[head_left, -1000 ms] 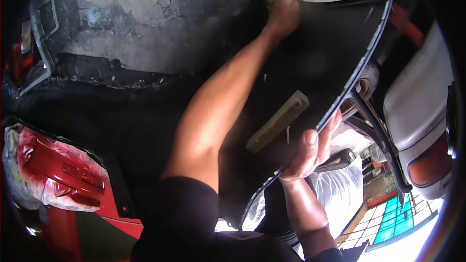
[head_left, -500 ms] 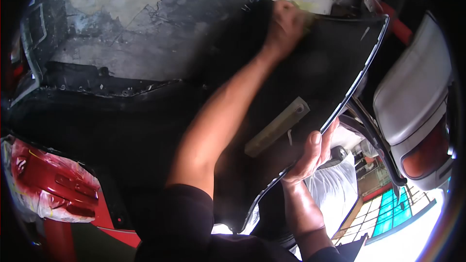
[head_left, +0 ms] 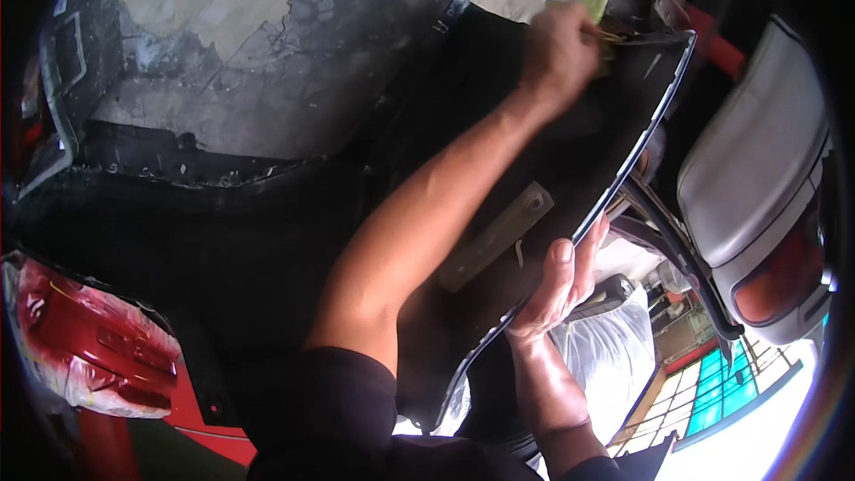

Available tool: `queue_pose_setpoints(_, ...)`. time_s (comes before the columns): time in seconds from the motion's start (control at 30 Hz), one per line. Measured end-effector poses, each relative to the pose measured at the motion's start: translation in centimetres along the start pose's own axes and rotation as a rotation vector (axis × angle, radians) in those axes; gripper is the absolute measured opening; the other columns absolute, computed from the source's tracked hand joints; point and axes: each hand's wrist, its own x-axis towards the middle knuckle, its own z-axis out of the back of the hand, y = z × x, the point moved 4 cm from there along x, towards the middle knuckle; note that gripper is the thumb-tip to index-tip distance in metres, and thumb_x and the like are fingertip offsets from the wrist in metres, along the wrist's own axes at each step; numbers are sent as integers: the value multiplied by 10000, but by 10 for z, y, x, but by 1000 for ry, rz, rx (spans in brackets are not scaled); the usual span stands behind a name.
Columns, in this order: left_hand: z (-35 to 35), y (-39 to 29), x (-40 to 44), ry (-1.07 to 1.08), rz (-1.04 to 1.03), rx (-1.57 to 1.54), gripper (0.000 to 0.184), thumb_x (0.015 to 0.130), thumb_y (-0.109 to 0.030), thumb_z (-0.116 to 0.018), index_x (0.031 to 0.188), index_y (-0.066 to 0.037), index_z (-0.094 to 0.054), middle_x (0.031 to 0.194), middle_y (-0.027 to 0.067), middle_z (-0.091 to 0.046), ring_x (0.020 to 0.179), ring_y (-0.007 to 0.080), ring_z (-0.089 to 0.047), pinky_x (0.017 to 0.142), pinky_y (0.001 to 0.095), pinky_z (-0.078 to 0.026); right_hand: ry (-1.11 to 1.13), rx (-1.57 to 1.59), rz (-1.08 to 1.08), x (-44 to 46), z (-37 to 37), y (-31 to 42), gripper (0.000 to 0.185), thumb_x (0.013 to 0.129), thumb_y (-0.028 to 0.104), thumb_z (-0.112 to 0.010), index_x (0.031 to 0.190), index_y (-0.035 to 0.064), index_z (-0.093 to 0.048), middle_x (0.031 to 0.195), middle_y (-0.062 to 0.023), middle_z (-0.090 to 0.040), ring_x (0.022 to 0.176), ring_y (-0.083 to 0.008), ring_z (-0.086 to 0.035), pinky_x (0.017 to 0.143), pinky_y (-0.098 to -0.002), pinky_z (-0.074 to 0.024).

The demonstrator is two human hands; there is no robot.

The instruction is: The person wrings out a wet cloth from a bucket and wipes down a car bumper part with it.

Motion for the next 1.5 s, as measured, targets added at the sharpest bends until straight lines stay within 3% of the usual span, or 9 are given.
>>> queue_pose_setpoints(0.13,25,70,-8,39,260,82,135,746,-90,-714,865,-28,-727,811,193,-729,763,297,-736,713,380,-578,9,3,-40,0,1,-3,540,1006,313,-413,1300,-115,-562,1355,-275,-557,1272,-369,-505,1140,-448,-295)
queue_pose_setpoints(0.3,16,12,0,54,301,133,99,743,-92,-714,815,-42,-759,809,182,-734,763,309,-732,721,392,-571,-43,53,-33,-4,-3,-1,575,982,361,-441,1320,-89,-559,1290,-225,-572,1216,-315,-515,1093,-399,-334)
queue_pose_setpoints(0.53,-9,-101,39,17,99,-201,52,750,-8,-703,772,-1,-749,711,176,-723,635,255,-717,674,356,-569,-10,0,77,-3,-2,2,577,986,361,-436,1330,-91,-537,1254,-217,-557,1170,-299,-538,1029,-389,-388)
queue_pose_setpoints(0.67,-8,-85,29,120,13,-186,35,773,-27,-707,742,-13,-699,696,185,-697,650,347,-704,609,414,-560,7,31,-38,0,2,-4,563,992,343,-433,1325,-98,-541,1277,-229,-550,1163,-310,-546,1013,-386,-403)
queue_pose_setpoints(0.73,-14,-58,21,54,-152,-16,83,811,-69,-716,831,10,-702,702,190,-691,652,287,-714,647,382,-556,-17,51,16,4,0,-6,562,987,335,-442,1330,-99,-542,1294,-234,-544,1181,-320,-539,1016,-375,-404)
queue_pose_setpoints(0.83,-8,-56,22,158,93,95,61,801,-58,-714,827,-3,-710,727,174,-711,682,291,-725,670,368,-571,-13,67,30,3,2,-6,574,978,332,-457,1346,-102,-533,1327,-230,-529,1200,-316,-529,1035,-375,-391)
queue_pose_setpoints(1.17,-9,-108,37,13,14,-236,43,786,-20,-676,766,-13,-713,765,206,-701,737,360,-708,672,423,-556,31,75,37,2,2,-2,597,978,325,-420,1367,-117,-514,1405,-258,-492,1289,-356,-477,1096,-418,-343)
queue_pose_setpoints(1.27,-5,-74,-1,140,-137,-127,116,843,-10,-663,943,14,-715,883,180,-731,795,246,-729,740,316,-557,20,51,-14,3,3,-6,589,991,353,-428,1321,-124,-531,1380,-261,-516,1253,-344,-491,1085,-428,-347)
queue_pose_setpoints(1.5,81,-99,-56,500,248,-454,214,825,-32,-764,1035,-21,-727,1000,81,-733,923,146,-695,824,283,-547,-27,153,-239,-13,5,-12,750,993,415,-489,1484,-137,-357,1522,-258,-421,1397,-284,-398,1170,-359,-262)
